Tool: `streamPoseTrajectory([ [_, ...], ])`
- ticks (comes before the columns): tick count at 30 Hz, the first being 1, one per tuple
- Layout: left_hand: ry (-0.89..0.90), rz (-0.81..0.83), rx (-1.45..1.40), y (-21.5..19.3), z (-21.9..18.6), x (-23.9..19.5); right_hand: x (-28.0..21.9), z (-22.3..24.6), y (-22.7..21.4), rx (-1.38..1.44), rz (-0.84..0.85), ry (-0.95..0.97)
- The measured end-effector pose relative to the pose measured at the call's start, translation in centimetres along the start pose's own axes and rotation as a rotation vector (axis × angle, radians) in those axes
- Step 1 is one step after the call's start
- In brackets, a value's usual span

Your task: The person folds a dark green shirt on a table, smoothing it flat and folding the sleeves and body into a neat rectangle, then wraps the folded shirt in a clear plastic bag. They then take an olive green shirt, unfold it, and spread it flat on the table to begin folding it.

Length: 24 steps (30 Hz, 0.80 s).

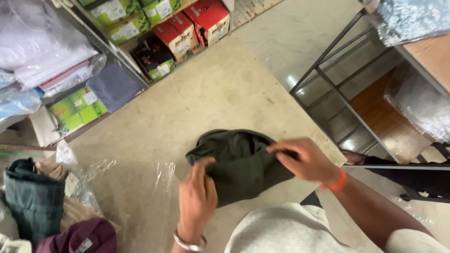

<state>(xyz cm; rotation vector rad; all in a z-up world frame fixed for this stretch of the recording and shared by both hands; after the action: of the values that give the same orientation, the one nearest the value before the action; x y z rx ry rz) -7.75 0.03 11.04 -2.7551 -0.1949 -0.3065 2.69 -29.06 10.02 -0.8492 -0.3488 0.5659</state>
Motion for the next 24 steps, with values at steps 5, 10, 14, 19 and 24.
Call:
streamPoseTrajectory([
  [5,-0.341,-0.06,0.303,0.9,3.9,9.2,10.3,-5.4,4.5,0.043,0.0,0.077],
  [10,-0.312,-0.055,0.564,3.0,7.3,8.9,9.9,-1.5,6.4,-0.377,-0.242,0.167],
  [14,-0.068,0.059,0.729,7.2,5.0,6.6,6.4,3.6,7.3,-0.604,-0.179,0.002],
  [19,-0.141,0.098,0.649,9.0,8.3,4.2,4.9,0.1,12.2,-0.616,-0.028,0.024],
  [24,-0.16,0.061,0.639,9.1,8.7,3.6,5.3,0.1,11.7,-0.561,-0.017,0.011],
])
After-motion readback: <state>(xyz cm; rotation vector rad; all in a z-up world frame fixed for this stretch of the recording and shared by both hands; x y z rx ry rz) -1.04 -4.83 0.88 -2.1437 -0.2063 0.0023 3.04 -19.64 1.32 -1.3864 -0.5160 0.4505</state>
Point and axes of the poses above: each hand's wrist, its own x-axis towards the middle knuckle, its own y-axis out of the palm, z = x × y, the point moved 1 cm from there along x, towards the middle knuckle, and after that the axes turned 15 degrees about -x, right-handed, at the moved point
